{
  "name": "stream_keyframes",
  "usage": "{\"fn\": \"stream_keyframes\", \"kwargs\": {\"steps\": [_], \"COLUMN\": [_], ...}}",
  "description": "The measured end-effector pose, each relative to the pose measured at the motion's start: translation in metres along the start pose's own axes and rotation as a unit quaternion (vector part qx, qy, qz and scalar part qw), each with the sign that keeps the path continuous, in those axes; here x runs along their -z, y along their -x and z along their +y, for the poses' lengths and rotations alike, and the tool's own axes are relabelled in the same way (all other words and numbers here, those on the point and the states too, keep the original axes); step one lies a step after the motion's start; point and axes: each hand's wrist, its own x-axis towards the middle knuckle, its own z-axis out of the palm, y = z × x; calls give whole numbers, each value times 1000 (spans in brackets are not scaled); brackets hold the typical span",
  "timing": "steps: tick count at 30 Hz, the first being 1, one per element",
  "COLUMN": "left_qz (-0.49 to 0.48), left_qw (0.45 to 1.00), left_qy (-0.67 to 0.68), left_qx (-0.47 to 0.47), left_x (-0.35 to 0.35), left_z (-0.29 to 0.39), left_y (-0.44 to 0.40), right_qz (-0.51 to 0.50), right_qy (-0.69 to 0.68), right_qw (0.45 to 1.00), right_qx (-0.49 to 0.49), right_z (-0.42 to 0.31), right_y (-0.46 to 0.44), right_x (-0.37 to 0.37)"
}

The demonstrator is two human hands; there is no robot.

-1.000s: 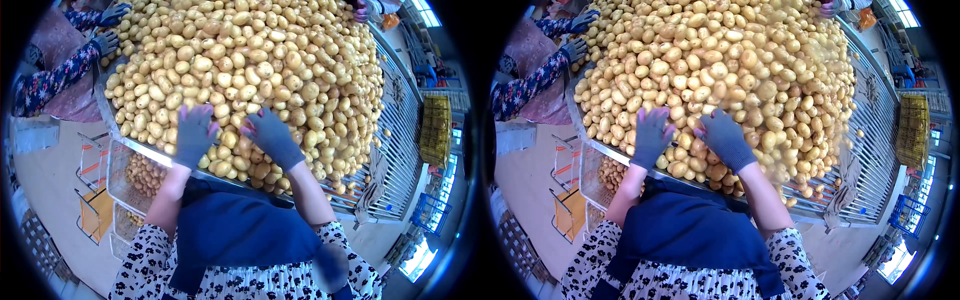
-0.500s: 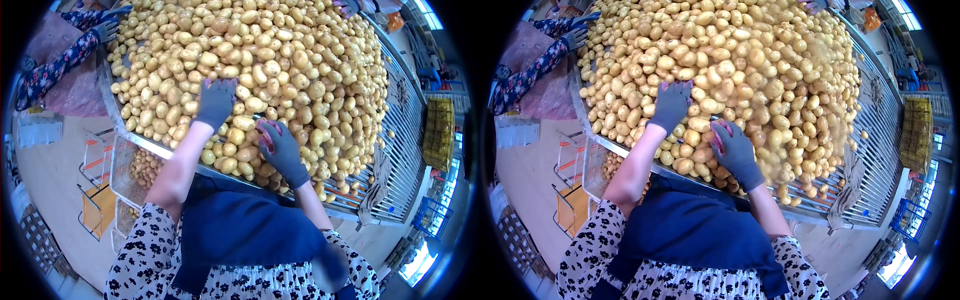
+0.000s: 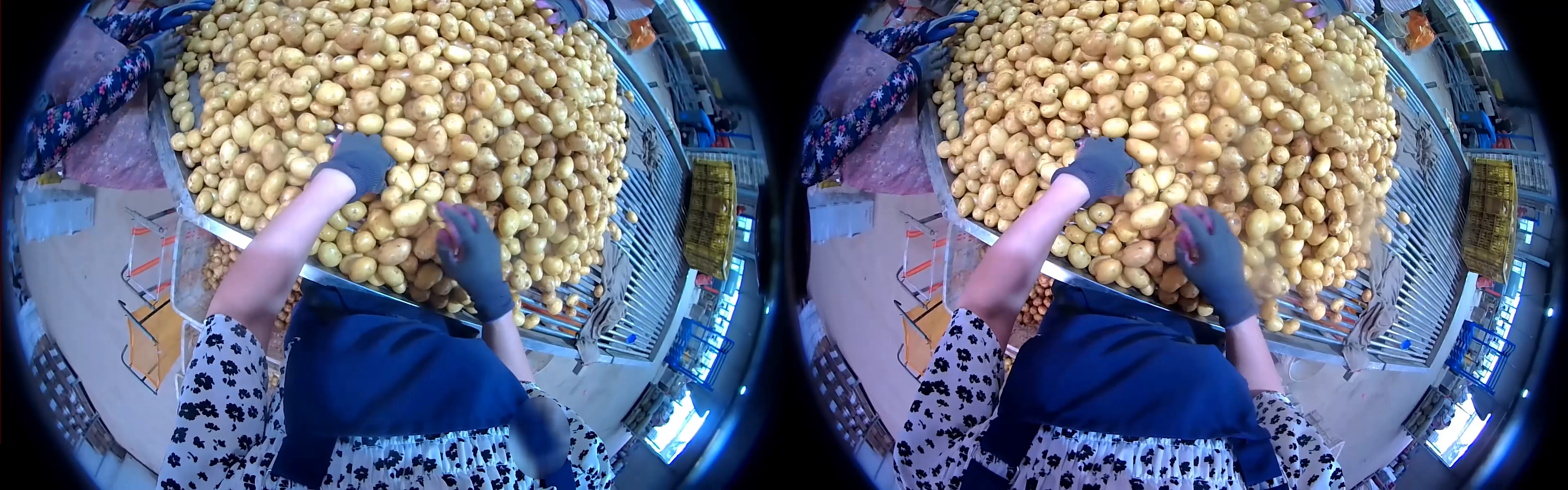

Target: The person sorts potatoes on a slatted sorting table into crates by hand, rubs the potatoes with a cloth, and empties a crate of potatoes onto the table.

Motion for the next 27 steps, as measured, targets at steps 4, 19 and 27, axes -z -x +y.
{"fn": "stream_keyframes", "kwargs": {"steps": [4,19,27], "left_qz": [-65,108,193], "left_qw": [997,772,382], "left_qy": [-19,627,904], "left_qx": [36,23,-17], "left_x": [11,-2,-81], "left_z": [12,-22,21], "left_y": [-10,58,158], "right_qz": [58,43,-24], "right_qy": [-8,-55,-117], "right_qw": [993,994,975], "right_qx": [-106,-82,185], "right_z": [10,-11,-101], "right_y": [-2,1,-16], "right_x": [24,7,-24]}}
